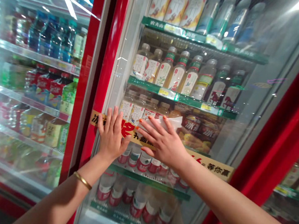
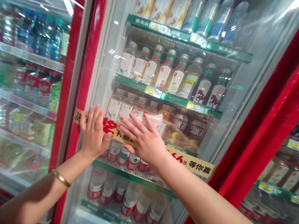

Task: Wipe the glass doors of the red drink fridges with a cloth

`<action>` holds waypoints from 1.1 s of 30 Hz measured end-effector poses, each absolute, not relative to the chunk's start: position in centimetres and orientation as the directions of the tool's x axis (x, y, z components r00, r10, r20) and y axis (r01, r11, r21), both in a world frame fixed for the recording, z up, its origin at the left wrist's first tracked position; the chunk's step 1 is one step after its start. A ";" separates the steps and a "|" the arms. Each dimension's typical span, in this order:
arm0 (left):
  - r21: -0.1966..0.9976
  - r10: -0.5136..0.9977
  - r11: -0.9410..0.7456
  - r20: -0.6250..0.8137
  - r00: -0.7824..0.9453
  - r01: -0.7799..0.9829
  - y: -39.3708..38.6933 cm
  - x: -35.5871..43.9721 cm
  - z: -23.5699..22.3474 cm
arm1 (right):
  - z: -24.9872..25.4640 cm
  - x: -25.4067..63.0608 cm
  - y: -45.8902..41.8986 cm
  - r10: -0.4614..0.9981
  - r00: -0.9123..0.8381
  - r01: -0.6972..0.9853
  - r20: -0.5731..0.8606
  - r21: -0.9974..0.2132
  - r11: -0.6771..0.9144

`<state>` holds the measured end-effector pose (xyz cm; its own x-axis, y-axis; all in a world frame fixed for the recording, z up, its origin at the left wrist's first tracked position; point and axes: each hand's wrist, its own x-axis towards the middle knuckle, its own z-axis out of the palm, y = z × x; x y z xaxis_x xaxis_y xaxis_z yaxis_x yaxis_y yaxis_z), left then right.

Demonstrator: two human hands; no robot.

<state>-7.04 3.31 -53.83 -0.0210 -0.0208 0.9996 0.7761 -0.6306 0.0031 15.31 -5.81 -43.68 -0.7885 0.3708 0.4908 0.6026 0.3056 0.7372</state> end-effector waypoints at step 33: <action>0.105 -0.144 -0.565 0.964 -0.223 0.818 2.9 -6.6 -55.0 | -38.9 10.0 -3.3 0.336 -0.666 0.746 0.666 0.588 0.312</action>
